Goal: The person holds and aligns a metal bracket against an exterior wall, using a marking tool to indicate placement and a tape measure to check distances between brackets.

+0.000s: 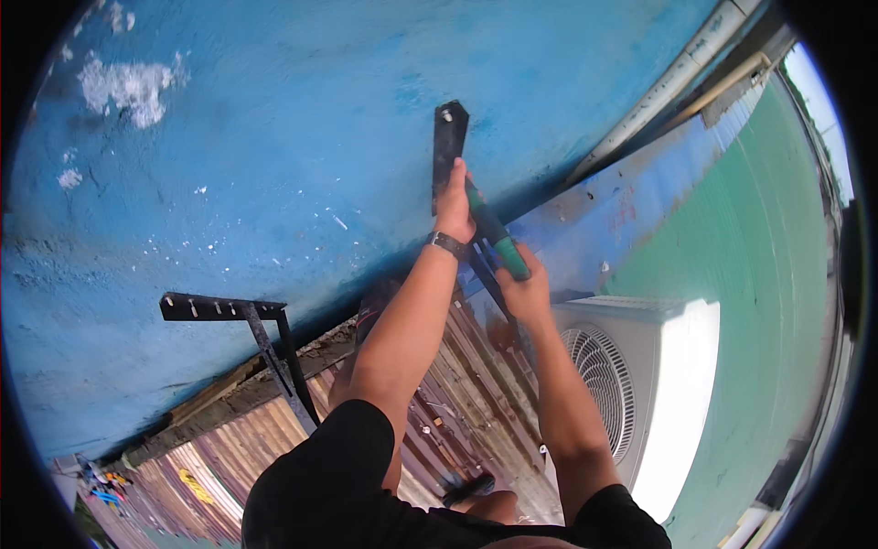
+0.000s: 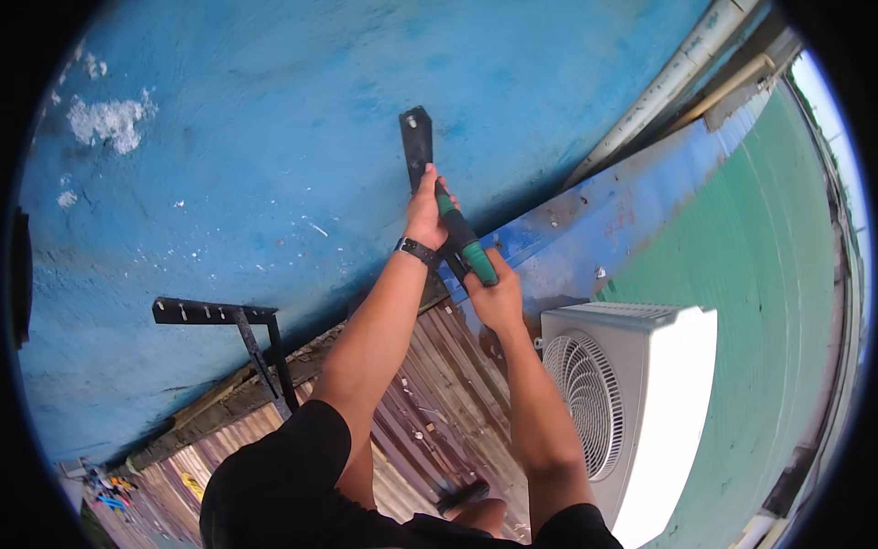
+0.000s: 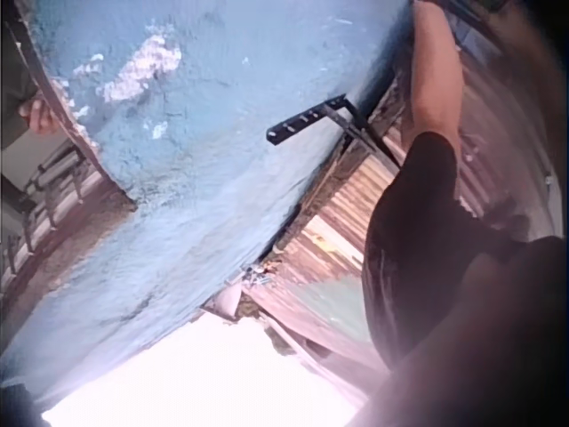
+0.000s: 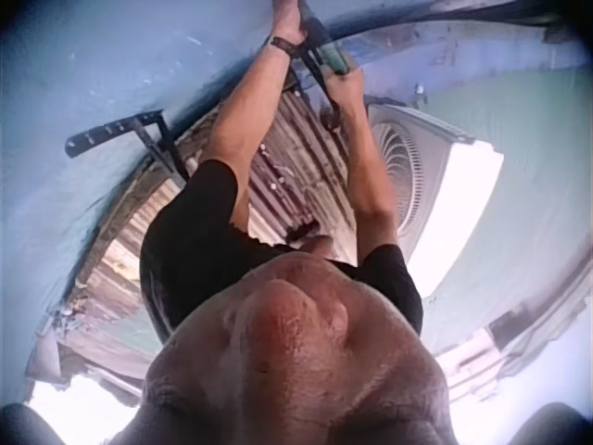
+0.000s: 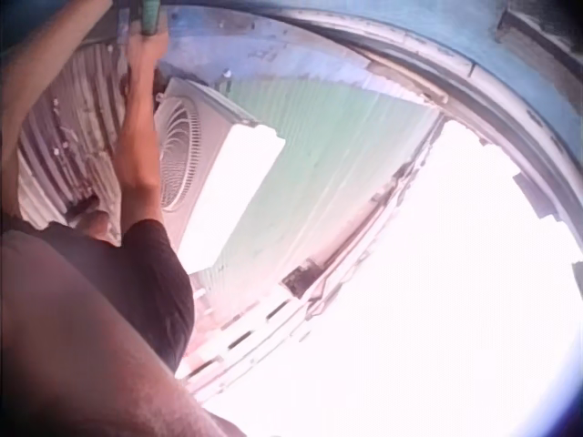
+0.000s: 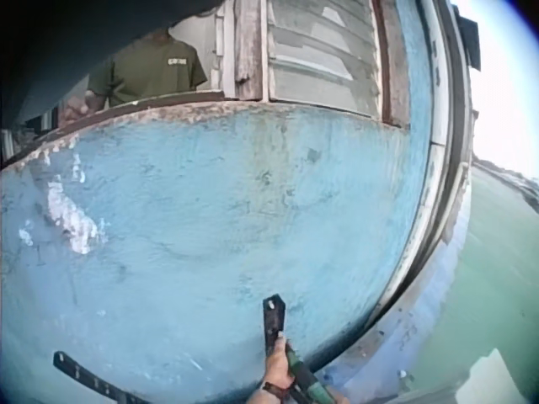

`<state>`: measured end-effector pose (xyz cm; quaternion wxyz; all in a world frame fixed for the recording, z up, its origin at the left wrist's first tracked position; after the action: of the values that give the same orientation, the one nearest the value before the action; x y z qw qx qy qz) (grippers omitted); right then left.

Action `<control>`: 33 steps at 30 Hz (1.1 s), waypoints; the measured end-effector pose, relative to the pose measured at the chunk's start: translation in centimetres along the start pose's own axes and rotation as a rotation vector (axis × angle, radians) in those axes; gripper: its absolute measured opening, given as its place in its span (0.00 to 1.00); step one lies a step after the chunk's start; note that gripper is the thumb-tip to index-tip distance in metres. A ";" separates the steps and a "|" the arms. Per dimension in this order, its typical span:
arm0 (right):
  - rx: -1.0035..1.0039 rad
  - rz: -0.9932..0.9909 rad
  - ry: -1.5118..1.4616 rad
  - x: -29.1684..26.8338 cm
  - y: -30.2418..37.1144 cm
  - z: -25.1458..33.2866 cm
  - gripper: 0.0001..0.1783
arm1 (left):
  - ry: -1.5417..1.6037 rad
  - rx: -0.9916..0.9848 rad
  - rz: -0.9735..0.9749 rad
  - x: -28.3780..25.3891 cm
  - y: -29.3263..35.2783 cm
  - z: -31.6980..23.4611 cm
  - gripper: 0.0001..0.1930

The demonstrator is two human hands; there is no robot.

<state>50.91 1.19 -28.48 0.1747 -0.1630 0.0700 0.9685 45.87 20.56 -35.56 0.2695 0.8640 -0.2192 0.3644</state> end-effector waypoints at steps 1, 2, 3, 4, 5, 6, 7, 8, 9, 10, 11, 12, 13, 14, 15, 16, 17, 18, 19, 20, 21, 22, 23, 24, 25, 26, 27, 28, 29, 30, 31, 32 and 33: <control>0.024 -0.035 -0.013 -0.2 0.3 0.0 0.09 | 0.043 -0.007 0.004 0.3 -0.1 0.4 0.23; 0.034 -0.018 -0.002 -0.2 0.4 0.3 0.09 | 0.082 -0.010 0.004 0.4 -0.1 0.6 0.22; 0.020 -0.009 0.014 -0.2 0.4 0.8 0.10 | 0.100 -0.002 -0.018 0.5 -0.2 0.6 0.20; 0.003 -0.002 0.027 -0.1 0.6 1.2 0.10 | 0.113 0.001 -0.032 0.3 -0.3 0.6 0.20; 0.010 0.014 0.033 0.4 0.8 1.0 0.10 | 0.114 0.004 -0.009 0.3 -0.4 0.6 0.20; -0.033 0.015 0.082 0.9 1.2 1.2 0.10 | 0.115 0.006 0.015 0.1 -0.5 0.3 0.20; -0.090 0.008 0.134 1.0 1.1 1.9 0.10 | 0.158 -0.039 0.061 0.0 -1.0 -0.2 0.20; -0.099 0.013 0.143 0.9 1.2 2.4 0.10 | 0.165 -0.029 0.064 0.0 -1.1 -0.5 0.20; -0.089 0.039 0.148 0.7 1.3 2.6 0.10 | 0.111 -0.036 0.028 -0.1 -0.8 -0.4 0.20; -0.076 0.064 0.156 0.6 1.3 2.8 0.10 | 0.059 -0.046 -0.010 0.0 -0.6 -0.3 0.20; -0.081 0.066 0.167 0.6 1.3 3.2 0.10 | 0.044 -0.045 -0.009 0.3 -0.7 -0.4 0.22; -0.082 0.075 0.186 0.5 1.2 3.6 0.10 | 0.053 -0.040 -0.004 0.2 -0.8 -0.8 0.22; -0.082 0.085 0.208 0.4 1.1 4.0 0.10 | 0.041 -0.053 -0.006 0.0 -0.9 -0.9 0.22; -0.085 0.087 0.221 0.4 1.0 4.2 0.10 | 0.029 -0.065 -0.009 -0.1 -1.0 -1.0 0.22; -0.081 0.089 0.199 0.6 0.9 4.3 0.10 | 0.019 -0.073 -0.008 -0.1 -1.2 -1.0 0.24; -0.068 0.087 0.171 0.9 1.1 3.9 0.10 | 0.026 -0.080 -0.007 0.0 -1.1 -0.9 0.24; -0.033 0.087 0.119 1.0 1.2 3.1 0.10 | -0.003 -0.105 -0.021 0.0 -1.1 -0.8 0.24; -0.025 0.086 0.124 1.0 1.5 2.9 0.10 | -0.033 -0.129 -0.036 0.0 -1.0 -0.7 0.24; -0.048 0.078 0.139 1.0 1.5 3.2 0.10 | -0.030 -0.126 -0.031 -0.1 -1.3 -0.8 0.24; -0.071 0.069 0.154 0.8 1.5 3.4 0.10 | -0.020 -0.125 -0.003 -0.1 -1.5 -0.7 0.24; -0.074 0.067 0.158 0.6 1.6 3.1 0.10 | -0.010 -0.124 0.025 0.1 -1.7 -0.6 0.25; -0.036 0.077 0.127 1.0 1.6 2.2 0.10 | -0.019 -0.121 0.025 -0.2 -1.9 -0.5 0.25; 0.001 0.088 0.094 1.3 1.5 1.4 0.10 | -0.072 -0.051 -0.034 -0.8 -2.0 -0.9 0.26; -0.005 0.087 0.084 1.4 0.9 1.1 0.10 | -0.125 0.021 -0.092 -1.5 -2.1 -1.4 0.27; -0.030 0.080 0.082 0.9 0.6 0.7 0.09 | -0.130 0.008 -0.085 -1.2 -1.8 -1.0 0.27; -0.055 0.075 0.079 0.5 0.6 0.5 0.09 | -0.087 -0.029 -0.041 -1.0 -1.5 -0.5 0.27; -0.048 0.064 0.076 0.4 0.9 0.2 0.09 | -0.043 -0.066 0.002 -0.6 -1.2 0.0 0.28; 0.003 0.045 0.013 0.7 1.1 -0.3 0.08 | -0.058 -0.068 0.000 -0.9 -0.6 0.3 0.28; 0.055 0.026 -0.051 0.9 1.4 -0.9 0.08 | -0.003 -0.156 0.037 -0.9 0.0 1.5 0.29; 0.056 0.022 -0.065 0.8 1.3 -1.1 0.08 | 0.052 -0.244 0.072 -0.7 0.5 2.4 0.29; 0.043 0.025 -0.070 0.7 1.1 -1.3 0.08 | 0.040 -0.253 0.061 -1.2 1.0 2.6 0.29; 0.033 0.025 -0.069 0.7 0.9 -1.2 0.09 | 0.100 -0.178 0.107 -1.0 1.1 2.4 0.29; 0.051 0.024 -0.023 0.7 0.8 -1.0 0.09 | 0.160 -0.104 0.153 -0.8 1.3 2.2 0.30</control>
<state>50.27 0.47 -29.60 0.1681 -0.1465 0.0948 0.9702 45.71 18.38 -37.08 0.3019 0.7978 -0.2809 0.4398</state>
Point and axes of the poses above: each hand's wrist, its own y-axis away from the middle knuckle, its own x-axis out of the palm, z = x × y, the point moved 7 cm from there along -y, towards the middle knuckle, and after that the axes turned 15 degrees about z, right-handed, at the moved point
